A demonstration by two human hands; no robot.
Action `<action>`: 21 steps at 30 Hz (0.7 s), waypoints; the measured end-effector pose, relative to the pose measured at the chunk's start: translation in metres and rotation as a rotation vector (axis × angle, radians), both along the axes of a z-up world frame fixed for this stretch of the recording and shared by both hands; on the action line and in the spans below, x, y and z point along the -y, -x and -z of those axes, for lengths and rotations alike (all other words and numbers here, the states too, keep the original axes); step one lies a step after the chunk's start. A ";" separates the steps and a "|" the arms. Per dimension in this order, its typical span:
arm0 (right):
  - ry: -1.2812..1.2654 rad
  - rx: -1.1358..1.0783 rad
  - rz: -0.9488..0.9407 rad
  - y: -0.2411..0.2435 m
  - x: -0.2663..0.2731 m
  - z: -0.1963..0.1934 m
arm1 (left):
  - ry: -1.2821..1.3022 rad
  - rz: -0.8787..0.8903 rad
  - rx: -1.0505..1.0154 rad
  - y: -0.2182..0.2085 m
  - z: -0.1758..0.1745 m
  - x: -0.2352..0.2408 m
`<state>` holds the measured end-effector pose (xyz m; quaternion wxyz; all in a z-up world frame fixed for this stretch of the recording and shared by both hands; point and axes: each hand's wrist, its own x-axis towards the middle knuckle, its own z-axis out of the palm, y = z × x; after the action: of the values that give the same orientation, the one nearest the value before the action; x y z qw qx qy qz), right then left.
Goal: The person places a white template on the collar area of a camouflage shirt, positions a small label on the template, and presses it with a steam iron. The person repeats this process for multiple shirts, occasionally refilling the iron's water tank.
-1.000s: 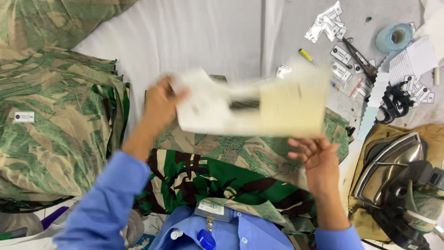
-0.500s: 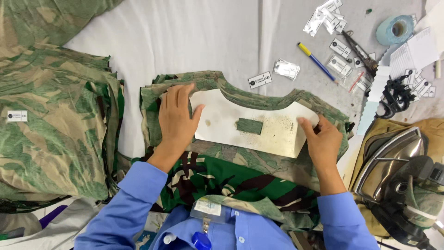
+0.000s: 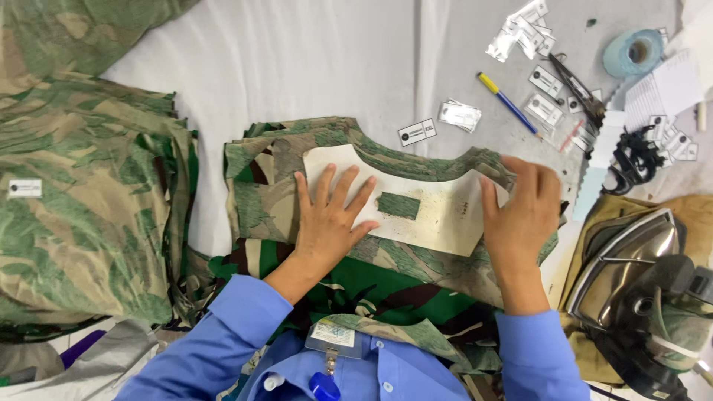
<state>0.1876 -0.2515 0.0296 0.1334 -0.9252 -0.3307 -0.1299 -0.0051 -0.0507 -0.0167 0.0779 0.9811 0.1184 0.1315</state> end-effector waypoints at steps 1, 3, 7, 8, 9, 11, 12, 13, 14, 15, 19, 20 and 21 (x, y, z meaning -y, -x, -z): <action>-0.004 -0.003 -0.008 -0.002 -0.021 -0.005 | -0.004 -0.008 -0.003 0.001 0.000 -0.001; -0.336 -0.506 -0.110 -0.007 -0.061 -0.016 | 0.049 0.007 -0.026 0.000 -0.001 -0.002; -0.180 -0.528 -0.041 -0.023 -0.093 0.020 | 0.064 -0.006 -0.028 0.002 0.004 -0.002; -0.150 -0.514 -0.060 -0.025 -0.093 0.023 | 0.079 -0.009 -0.026 0.002 0.004 -0.002; -0.120 -0.499 -0.078 -0.028 -0.092 0.026 | 0.094 -0.012 -0.024 0.001 0.004 -0.002; -0.246 -0.599 -0.019 -0.023 -0.078 0.021 | 0.100 -0.020 -0.022 0.001 0.006 -0.003; -0.378 -0.696 0.049 -0.020 -0.070 0.019 | 0.102 -0.020 -0.020 0.001 0.006 -0.002; -0.373 -0.699 0.048 -0.012 -0.057 0.009 | 0.106 -0.023 -0.022 0.002 0.006 -0.003; -0.434 -0.714 0.060 -0.004 -0.044 -0.001 | 0.103 -0.025 -0.028 0.002 0.006 -0.003; -0.496 -0.728 0.073 0.003 -0.030 -0.012 | 0.099 -0.027 -0.033 0.001 0.005 -0.003; -0.275 -0.604 0.147 0.038 0.019 0.005 | 0.099 -0.013 -0.038 0.004 0.005 -0.005; -0.241 -0.533 0.088 0.044 0.025 0.014 | 0.077 -0.002 -0.042 0.003 0.004 -0.006; -0.206 -0.462 0.030 0.050 0.031 0.024 | 0.055 0.008 -0.045 0.001 0.003 -0.006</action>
<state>0.1379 -0.2824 0.0058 0.2971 -0.9166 -0.2629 0.0502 -0.0057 -0.0452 -0.0199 0.1027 0.9818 0.1199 0.1057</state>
